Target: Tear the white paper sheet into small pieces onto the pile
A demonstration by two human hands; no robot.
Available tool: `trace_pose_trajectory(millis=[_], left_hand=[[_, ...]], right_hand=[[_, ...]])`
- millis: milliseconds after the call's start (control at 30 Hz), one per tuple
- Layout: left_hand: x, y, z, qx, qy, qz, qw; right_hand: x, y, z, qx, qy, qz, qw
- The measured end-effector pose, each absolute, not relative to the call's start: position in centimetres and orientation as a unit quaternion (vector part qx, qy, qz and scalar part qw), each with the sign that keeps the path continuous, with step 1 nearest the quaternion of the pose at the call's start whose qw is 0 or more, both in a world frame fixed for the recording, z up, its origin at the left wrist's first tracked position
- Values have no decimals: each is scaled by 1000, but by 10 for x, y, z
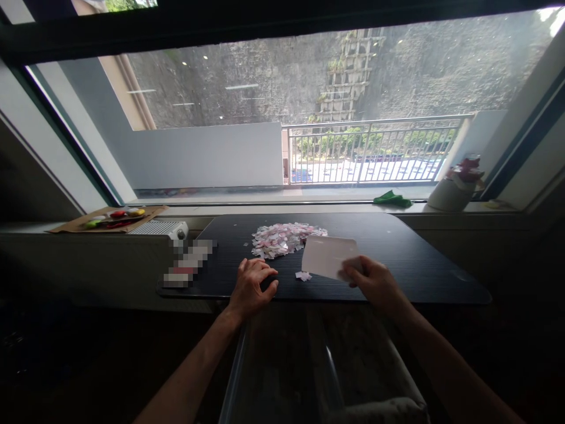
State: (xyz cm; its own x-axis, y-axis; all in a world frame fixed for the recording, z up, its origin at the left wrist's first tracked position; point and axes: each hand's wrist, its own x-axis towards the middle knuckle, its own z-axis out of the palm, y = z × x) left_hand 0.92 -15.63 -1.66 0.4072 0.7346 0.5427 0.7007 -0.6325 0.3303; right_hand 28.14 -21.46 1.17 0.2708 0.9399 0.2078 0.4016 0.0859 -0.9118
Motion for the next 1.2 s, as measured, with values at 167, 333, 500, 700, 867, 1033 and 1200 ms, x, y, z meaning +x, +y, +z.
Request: trace_pose_trajectory(millis=[167,333,500,700,867,1033,1200], left_hand=[[10,-156,-18,839,428,335,25],[10,-156,-18,839,429,333,25],[10,-157,-16,839,433,329,25],[10,-156,-18,837,430,337,23],[10,-157,-18,838,433,332,26],[10,-157,-17,838,433,330,26],[10,-156,-18,839,433,327,33]], right_hand=[[296,-222,12,-647,-552,248,464],[303,-232,12,-650,-569,240,443],[290,-230,12,-629,-567,250,468],[290,-242,19,-644,-577,225,448],[282,-239,18,-639,-614,166,433],[276,-246,21,-641,-636,143,405],[274,-245,23,-642,-649,107,394]])
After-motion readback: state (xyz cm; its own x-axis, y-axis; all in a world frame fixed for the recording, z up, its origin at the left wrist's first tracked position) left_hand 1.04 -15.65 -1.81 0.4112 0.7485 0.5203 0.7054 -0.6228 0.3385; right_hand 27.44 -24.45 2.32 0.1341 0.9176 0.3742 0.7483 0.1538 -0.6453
